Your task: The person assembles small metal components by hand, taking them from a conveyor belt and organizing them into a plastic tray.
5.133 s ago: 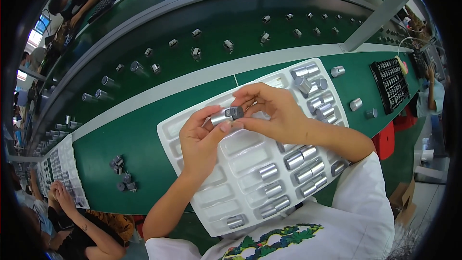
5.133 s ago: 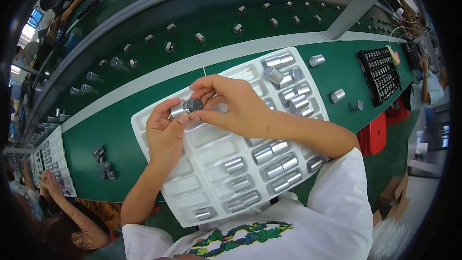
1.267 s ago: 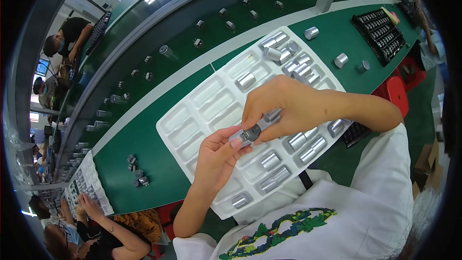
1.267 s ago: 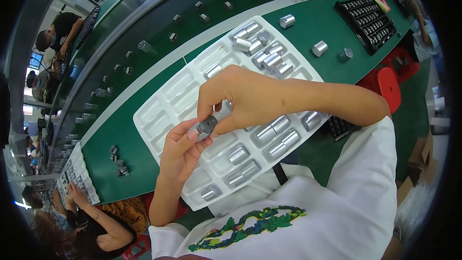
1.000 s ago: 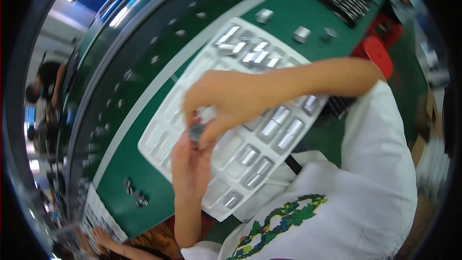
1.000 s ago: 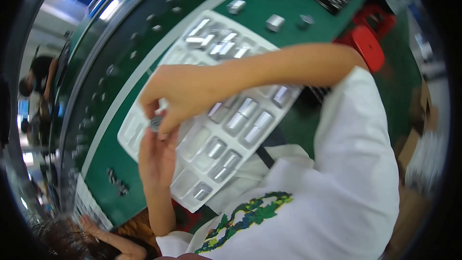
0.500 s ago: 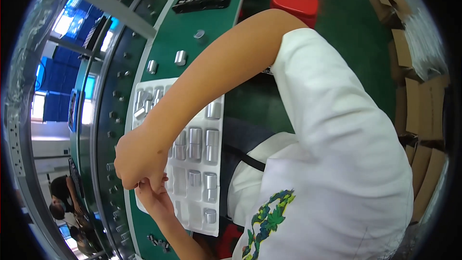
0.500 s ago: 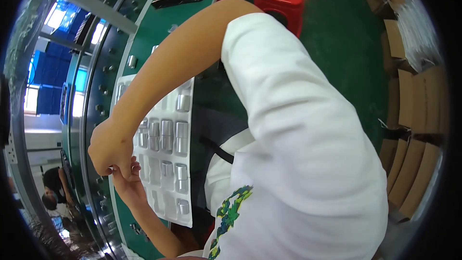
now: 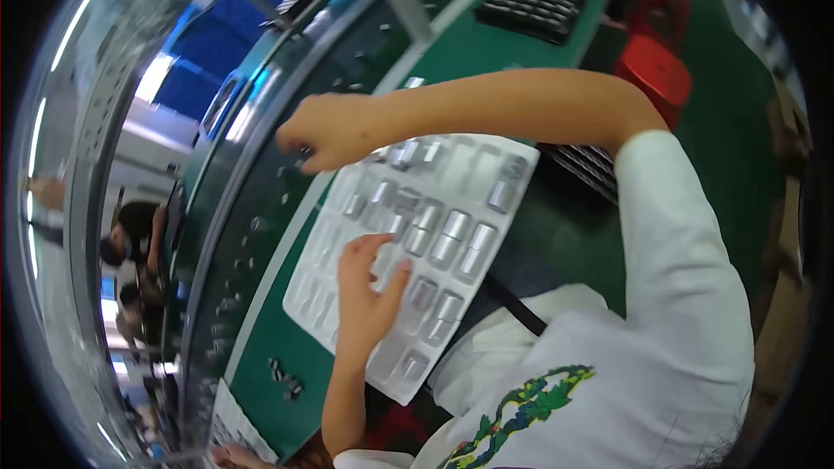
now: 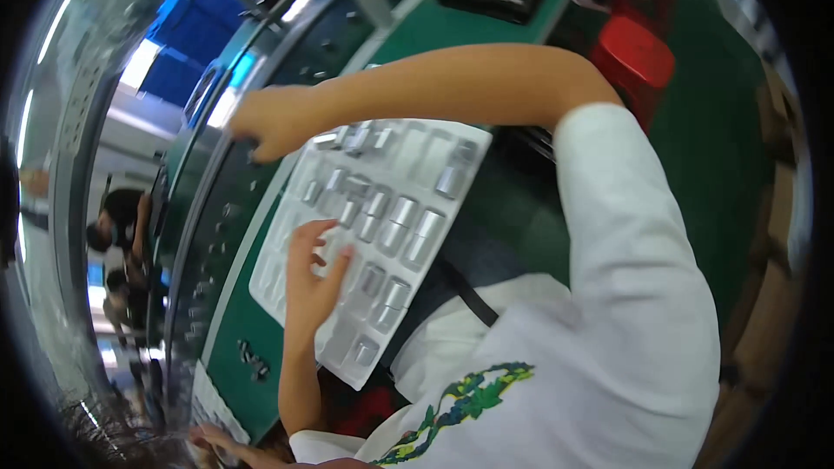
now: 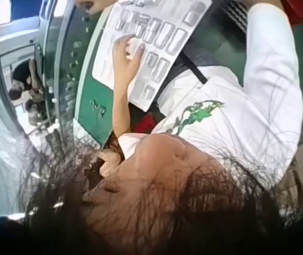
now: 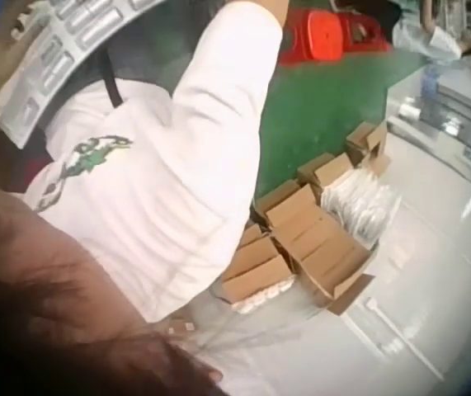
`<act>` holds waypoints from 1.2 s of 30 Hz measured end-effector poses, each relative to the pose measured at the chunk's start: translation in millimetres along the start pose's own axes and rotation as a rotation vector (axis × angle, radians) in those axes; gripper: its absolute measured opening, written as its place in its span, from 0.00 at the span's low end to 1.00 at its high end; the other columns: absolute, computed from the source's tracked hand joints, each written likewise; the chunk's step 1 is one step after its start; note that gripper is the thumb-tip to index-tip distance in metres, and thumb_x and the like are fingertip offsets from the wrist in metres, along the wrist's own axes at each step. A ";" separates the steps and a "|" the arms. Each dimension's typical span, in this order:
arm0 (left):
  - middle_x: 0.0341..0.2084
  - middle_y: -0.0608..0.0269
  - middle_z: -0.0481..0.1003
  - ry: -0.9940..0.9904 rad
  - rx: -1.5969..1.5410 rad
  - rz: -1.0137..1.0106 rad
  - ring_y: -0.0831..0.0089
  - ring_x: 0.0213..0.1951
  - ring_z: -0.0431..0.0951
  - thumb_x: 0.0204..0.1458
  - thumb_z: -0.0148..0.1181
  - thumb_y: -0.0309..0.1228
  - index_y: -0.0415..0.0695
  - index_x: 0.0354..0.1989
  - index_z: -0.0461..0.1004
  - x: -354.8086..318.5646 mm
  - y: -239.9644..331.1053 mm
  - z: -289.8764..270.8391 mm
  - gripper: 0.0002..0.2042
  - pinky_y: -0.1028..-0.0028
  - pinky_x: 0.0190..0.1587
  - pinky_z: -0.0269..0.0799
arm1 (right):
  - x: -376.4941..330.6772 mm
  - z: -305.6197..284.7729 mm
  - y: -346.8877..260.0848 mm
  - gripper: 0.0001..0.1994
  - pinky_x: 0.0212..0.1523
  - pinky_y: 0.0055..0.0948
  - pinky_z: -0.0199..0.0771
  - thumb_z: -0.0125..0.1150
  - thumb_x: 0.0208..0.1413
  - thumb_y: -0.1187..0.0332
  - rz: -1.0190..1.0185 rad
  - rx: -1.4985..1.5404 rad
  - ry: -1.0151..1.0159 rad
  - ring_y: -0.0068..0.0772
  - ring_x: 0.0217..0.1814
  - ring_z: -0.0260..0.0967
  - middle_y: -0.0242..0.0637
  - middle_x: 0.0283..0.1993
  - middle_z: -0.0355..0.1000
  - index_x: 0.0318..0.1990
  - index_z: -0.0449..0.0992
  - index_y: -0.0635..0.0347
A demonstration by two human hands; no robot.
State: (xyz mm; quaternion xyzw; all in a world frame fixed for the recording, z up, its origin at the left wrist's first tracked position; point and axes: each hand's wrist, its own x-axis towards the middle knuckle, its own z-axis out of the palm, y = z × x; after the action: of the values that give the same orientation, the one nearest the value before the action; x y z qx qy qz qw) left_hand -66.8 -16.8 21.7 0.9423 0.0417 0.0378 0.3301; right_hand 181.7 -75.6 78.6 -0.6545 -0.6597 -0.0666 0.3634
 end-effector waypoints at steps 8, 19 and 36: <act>0.67 0.36 0.54 0.019 0.346 0.129 0.36 0.66 0.56 0.57 0.58 0.52 0.45 0.67 0.64 -23.0 -31.0 19.3 0.33 0.39 0.62 0.52 | 95.2 84.0 36.2 0.20 0.51 0.38 0.77 0.69 0.48 0.60 0.268 0.181 -0.123 0.48 0.47 0.78 0.49 0.43 0.80 0.47 0.79 0.63; 0.42 0.51 0.69 -0.054 0.339 0.102 0.53 0.44 0.73 0.53 0.63 0.43 0.41 0.48 0.70 -29.9 -6.9 15.8 0.21 0.57 0.42 0.73 | 126.5 191.8 49.8 0.21 0.53 0.46 0.66 0.65 0.46 0.59 0.025 -0.497 -0.359 0.48 0.55 0.66 0.47 0.48 0.70 0.48 0.75 0.58; 0.49 0.55 0.73 -0.077 0.187 0.258 0.54 0.48 0.75 0.59 0.58 0.34 0.46 0.44 0.74 -61.2 -25.3 2.9 0.09 0.64 0.46 0.77 | 168.4 186.6 32.6 0.12 0.46 0.47 0.76 0.61 0.52 0.64 -0.147 -0.090 -0.457 0.55 0.46 0.75 0.49 0.41 0.76 0.38 0.79 0.63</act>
State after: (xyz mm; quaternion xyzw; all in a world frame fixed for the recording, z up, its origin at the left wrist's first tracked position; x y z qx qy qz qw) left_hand -128.6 -5.2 0.9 0.9672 -0.0889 0.0396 0.2348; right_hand 158.6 171.3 25.7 -0.6181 -0.7671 0.0276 0.1693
